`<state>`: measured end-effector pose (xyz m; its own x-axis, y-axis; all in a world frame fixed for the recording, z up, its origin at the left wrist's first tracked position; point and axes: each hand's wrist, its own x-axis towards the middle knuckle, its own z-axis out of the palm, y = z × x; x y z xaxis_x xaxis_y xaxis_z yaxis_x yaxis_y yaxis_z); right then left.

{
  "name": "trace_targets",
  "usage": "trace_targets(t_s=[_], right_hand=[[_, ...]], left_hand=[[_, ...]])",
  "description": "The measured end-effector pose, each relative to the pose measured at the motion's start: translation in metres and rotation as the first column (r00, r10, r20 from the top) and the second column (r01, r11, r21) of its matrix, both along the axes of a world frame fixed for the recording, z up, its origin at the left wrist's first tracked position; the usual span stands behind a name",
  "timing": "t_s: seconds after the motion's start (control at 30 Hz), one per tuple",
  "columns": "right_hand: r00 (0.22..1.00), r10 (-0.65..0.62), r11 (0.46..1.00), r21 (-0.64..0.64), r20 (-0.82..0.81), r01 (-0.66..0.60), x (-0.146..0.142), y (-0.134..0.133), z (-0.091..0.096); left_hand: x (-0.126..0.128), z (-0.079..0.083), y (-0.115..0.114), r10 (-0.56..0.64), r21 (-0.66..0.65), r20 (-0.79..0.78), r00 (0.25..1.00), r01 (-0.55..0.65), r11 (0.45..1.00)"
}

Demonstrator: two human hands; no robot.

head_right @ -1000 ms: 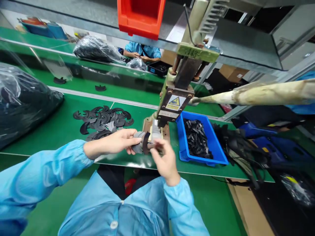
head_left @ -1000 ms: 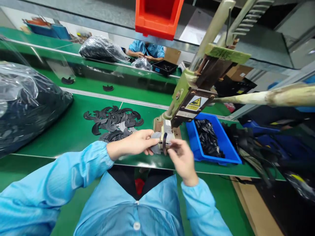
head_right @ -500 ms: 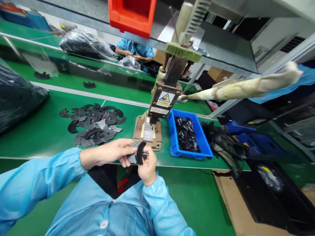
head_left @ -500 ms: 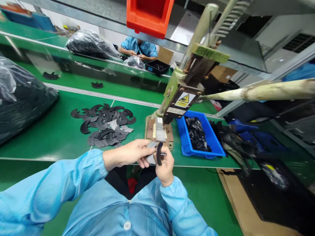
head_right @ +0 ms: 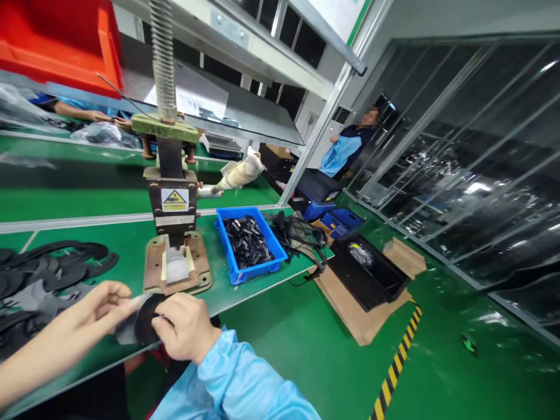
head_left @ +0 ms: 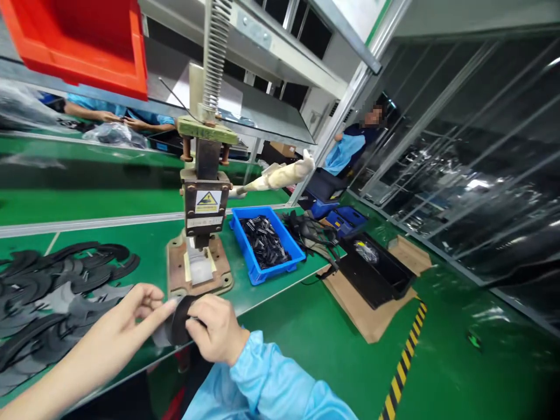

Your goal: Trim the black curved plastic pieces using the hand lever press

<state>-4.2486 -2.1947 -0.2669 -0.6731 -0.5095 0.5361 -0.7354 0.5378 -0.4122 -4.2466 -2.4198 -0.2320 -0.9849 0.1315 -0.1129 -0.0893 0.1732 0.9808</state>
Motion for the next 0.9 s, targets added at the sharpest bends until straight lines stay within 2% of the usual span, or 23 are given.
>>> trace_targets(t_s=[0.1, 0.23, 0.3, 0.43, 0.5, 0.63, 0.9], right_hand=[[0.998, 0.024, 1.0, 0.006, -0.049, -0.024, -0.002, -0.003, -0.003], [0.997, 0.046, 0.999, 0.021, -0.057, -0.045, -0.004, -0.004, 0.001], [0.997, 0.056, 0.998, -0.002, -0.055, -0.056, -0.003, -0.004, 0.004], [0.997, 0.047, 0.996, -0.068, -0.054, -0.05, -0.001, -0.004, 0.005], [0.997, 0.03, 0.994, -0.101, -0.071, -0.037, -0.002, -0.005, 0.003], [0.992, 0.045, 0.992, -0.113, -0.115, -0.058, -0.007, -0.006, 0.0], [0.984, 0.056, 0.997, -0.044, -0.17, -0.064, -0.017, -0.005, -0.005]], left_hand=[[0.008, 0.008, 0.009, 0.085, -0.043, 0.027, 0.996, -0.083, 0.996], [0.017, 0.013, 0.02, 0.068, 0.077, 0.161, 0.985, -0.081, 0.994], [0.02, 0.013, 0.022, 0.027, 0.162, 0.263, 0.964, -0.071, 0.984], [0.024, 0.013, 0.02, -0.168, 0.322, 0.407, 0.898, 0.031, 0.946], [0.025, 0.016, 0.018, -0.148, 0.347, 0.401, 0.904, 0.0, 0.938], [0.021, 0.019, 0.015, -0.03, 0.301, 0.389, 0.921, -0.096, 0.949], [0.002, 0.004, -0.003, -0.058, 0.119, 0.404, 0.913, 0.01, 0.993]])
